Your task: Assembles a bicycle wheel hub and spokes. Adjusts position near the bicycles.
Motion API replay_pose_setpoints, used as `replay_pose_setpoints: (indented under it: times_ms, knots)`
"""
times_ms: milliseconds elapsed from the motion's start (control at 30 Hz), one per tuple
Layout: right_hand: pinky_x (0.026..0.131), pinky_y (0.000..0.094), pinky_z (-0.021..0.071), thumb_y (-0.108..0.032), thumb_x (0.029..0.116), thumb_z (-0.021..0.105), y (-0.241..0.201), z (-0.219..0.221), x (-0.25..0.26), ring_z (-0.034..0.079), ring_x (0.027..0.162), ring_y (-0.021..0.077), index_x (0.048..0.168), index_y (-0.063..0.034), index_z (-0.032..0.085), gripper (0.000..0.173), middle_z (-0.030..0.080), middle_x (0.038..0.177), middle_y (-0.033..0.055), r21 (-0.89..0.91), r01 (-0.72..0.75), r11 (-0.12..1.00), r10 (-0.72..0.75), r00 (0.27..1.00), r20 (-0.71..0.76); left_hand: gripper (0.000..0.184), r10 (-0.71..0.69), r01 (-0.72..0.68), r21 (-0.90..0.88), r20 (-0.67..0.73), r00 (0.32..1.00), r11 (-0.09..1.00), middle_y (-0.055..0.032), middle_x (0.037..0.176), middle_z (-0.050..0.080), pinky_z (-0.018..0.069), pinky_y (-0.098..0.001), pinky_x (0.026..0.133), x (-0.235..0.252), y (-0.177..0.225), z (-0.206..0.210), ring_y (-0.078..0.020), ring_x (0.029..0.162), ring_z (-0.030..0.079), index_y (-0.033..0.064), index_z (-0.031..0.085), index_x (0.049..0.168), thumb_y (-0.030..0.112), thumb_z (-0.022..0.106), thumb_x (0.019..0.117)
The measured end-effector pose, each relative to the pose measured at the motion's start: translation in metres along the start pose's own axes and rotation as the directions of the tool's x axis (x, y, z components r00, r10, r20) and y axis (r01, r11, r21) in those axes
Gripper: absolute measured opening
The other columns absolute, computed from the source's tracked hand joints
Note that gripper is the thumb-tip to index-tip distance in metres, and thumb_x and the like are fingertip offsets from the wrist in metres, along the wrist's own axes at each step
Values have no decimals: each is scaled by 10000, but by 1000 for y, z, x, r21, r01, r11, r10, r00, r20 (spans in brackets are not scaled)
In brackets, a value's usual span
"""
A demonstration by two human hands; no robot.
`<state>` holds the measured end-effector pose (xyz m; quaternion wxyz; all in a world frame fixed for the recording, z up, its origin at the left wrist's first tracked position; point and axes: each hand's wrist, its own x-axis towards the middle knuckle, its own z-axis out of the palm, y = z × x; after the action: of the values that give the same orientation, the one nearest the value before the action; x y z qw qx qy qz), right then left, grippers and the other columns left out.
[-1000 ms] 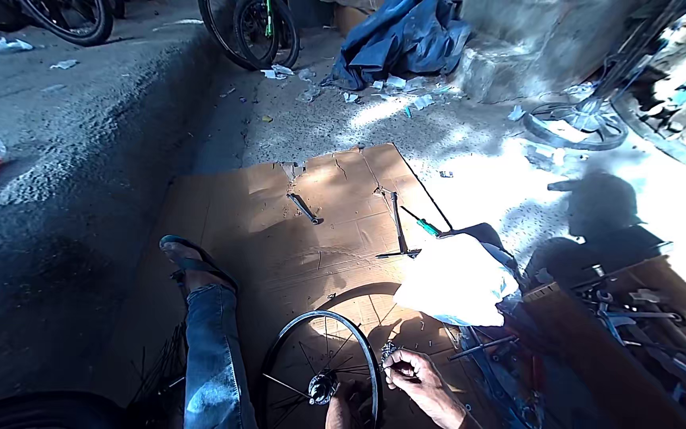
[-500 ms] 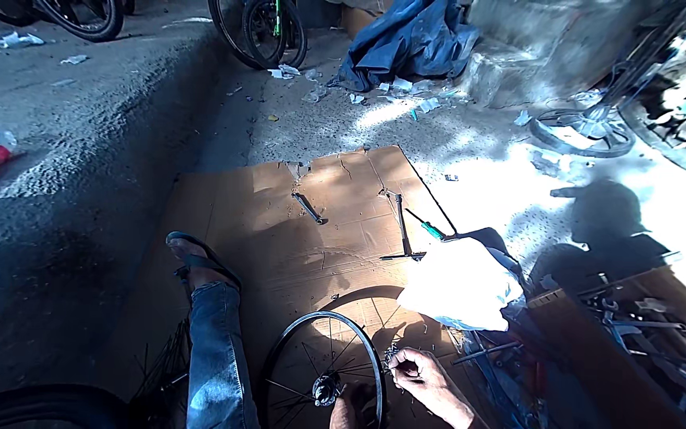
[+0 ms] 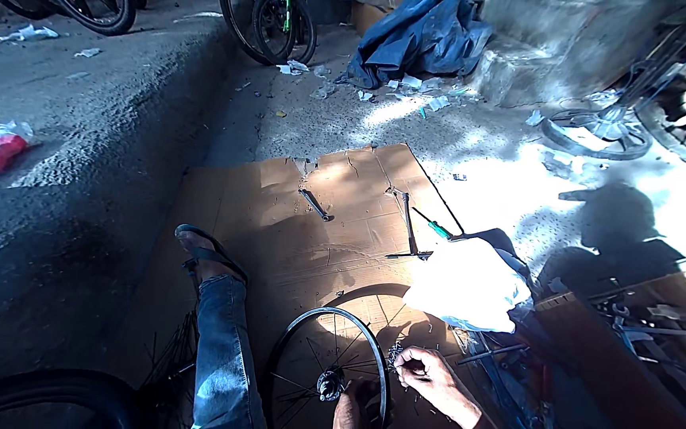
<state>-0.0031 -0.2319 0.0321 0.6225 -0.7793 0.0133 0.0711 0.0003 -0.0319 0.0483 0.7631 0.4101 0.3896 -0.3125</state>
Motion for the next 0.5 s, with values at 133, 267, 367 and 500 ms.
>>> replay_pose_setpoints:
  times_ms: [133,267,367,500]
  knots:
    - [713,315,638,-77,923,686,2,-2,-1,718,754,145,976,-60,709,60,721,910,46,54,22,998,-23,999,30,424,-17,17,-1,-4,1000,1000,-187,918,702,600,-455,638,-1,0,0,-328,730,700,10,583,1048,330,313,1117]
    - [712,294,621,-96,919,695,1,-7,3,700,768,126,984,-70,708,71,705,925,44,12,32,999,-33,996,79,438,-32,32,-9,-1,999,999,-188,924,706,600,-455,641,-2,0,-1,-329,736,704,7,598,1042,335,317,1116]
    - [748,270,610,-113,916,693,0,-5,4,697,834,98,1012,-91,718,102,708,979,31,-86,46,995,-40,997,70,436,-27,27,-10,-1,1000,1000,-186,920,708,603,-454,636,-2,0,-1,-329,725,705,6,602,1045,332,320,1115]
    - [770,292,619,-139,964,647,-1,-4,3,704,848,109,1101,-104,691,148,706,1020,27,-107,27,994,-17,996,91,429,-36,36,-22,1,999,999,-188,922,708,605,-452,640,-1,1,-1,-325,725,705,2,600,1053,330,330,1117]
